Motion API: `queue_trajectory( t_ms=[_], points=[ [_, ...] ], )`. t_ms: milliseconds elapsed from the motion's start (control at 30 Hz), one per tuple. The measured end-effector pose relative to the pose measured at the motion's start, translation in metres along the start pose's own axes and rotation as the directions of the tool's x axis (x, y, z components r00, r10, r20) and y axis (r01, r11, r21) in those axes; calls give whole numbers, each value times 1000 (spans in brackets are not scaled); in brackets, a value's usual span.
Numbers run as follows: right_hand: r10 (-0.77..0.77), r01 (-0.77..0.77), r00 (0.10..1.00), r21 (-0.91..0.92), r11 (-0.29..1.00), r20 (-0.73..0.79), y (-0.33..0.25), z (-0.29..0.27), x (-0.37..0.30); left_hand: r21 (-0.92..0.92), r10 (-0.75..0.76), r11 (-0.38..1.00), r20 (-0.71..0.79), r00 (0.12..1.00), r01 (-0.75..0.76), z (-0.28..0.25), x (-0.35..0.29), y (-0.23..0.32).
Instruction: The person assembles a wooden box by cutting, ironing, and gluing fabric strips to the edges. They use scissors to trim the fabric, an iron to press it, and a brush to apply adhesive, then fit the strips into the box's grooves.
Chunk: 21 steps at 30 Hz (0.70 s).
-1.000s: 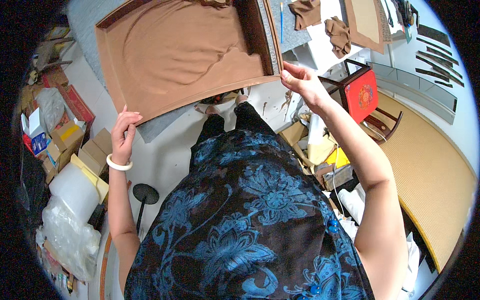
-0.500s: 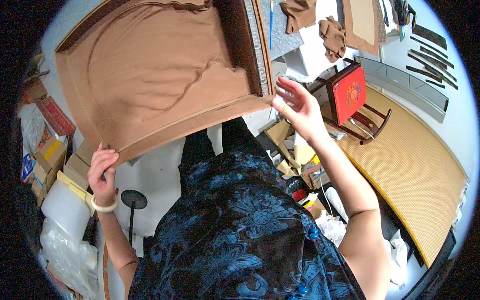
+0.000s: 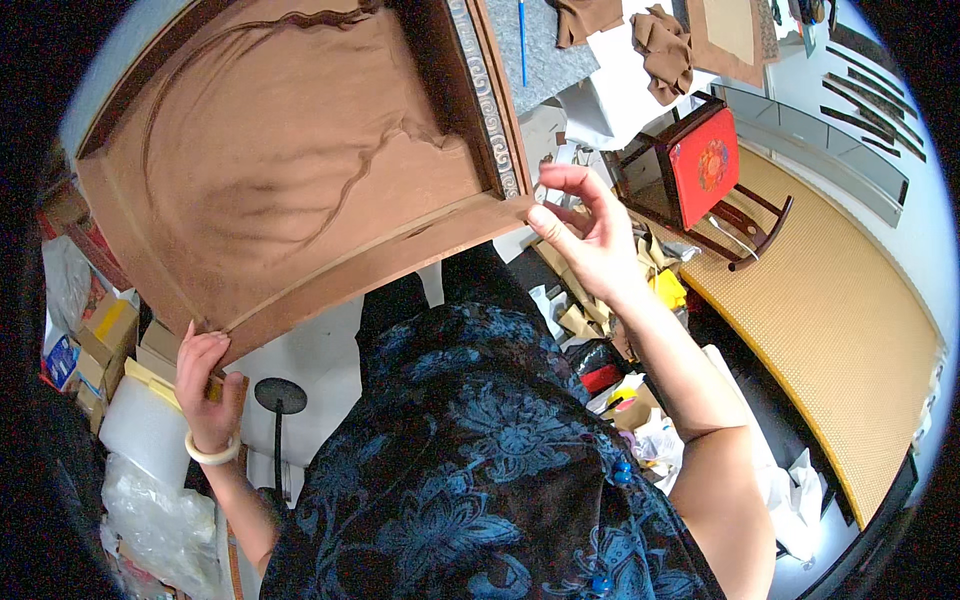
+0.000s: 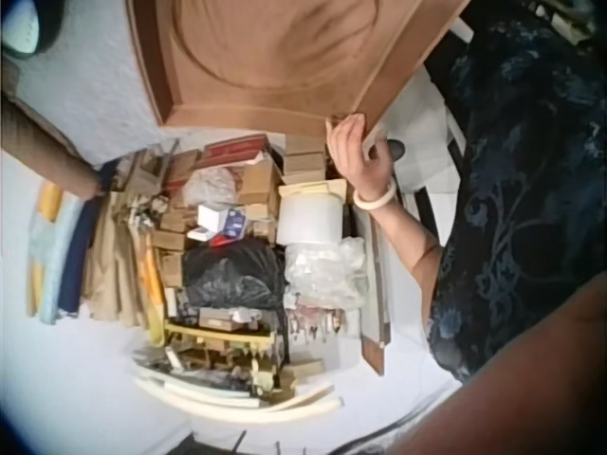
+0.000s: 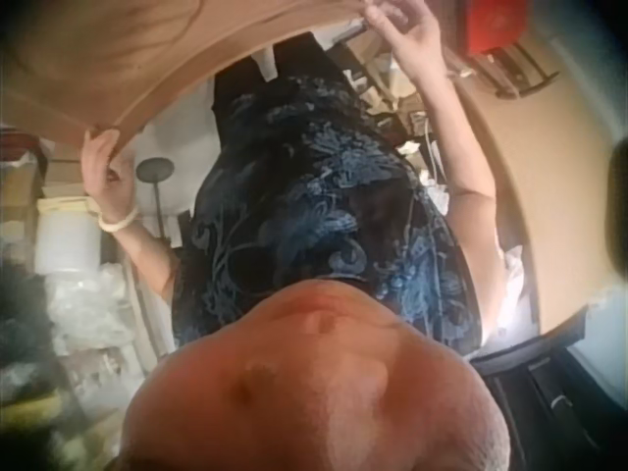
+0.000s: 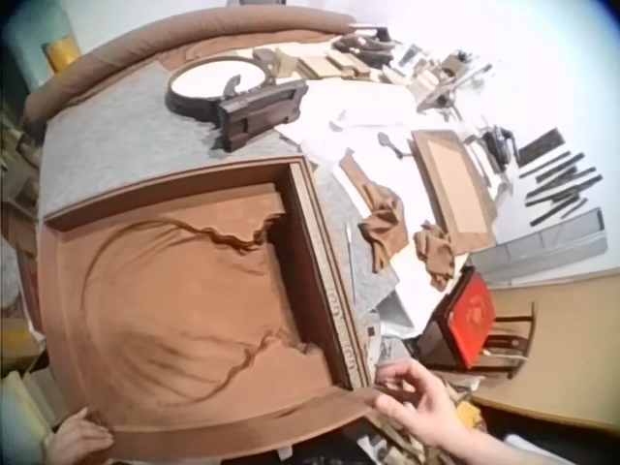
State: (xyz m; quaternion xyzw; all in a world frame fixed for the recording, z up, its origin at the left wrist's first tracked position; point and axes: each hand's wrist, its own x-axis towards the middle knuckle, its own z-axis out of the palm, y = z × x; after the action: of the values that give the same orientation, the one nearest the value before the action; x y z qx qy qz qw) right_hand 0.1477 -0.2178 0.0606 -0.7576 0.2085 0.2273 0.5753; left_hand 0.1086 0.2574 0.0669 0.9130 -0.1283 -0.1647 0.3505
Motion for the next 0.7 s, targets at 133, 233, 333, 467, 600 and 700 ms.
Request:
queue_trajectory(
  t_ms=[133, 233, 333, 467, 600, 700],
  points=[
    [234, -239, 971, 200, 950, 49, 1, 4, -4, 121, -61, 991, 94, 994, 50, 11, 20, 36],
    [298, -315, 948, 210, 925, 112, -1, 2, -2, 122, -105, 988, 121, 987, 90, 18, 27, 38],
    [260, -282, 958, 229, 932, 122, -2, 3, 1, 45, -138, 990, 122, 983, 134, 18, 31, 41],
    [295, -308, 951, 182, 934, 94, -5, 6, 2, 61, -98, 994, 76, 992, 93, 26, 29, 36],
    [313, -327, 944, 177, 928, 101, -5, 5, 7, 109, -75, 992, 113, 991, 63, 22, 36, 30],
    [316, -330, 943, 192, 924, 101, -10, 7, 0, 36, -95, 995, 117, 989, 91, 20, 35, 36]
  ],
)
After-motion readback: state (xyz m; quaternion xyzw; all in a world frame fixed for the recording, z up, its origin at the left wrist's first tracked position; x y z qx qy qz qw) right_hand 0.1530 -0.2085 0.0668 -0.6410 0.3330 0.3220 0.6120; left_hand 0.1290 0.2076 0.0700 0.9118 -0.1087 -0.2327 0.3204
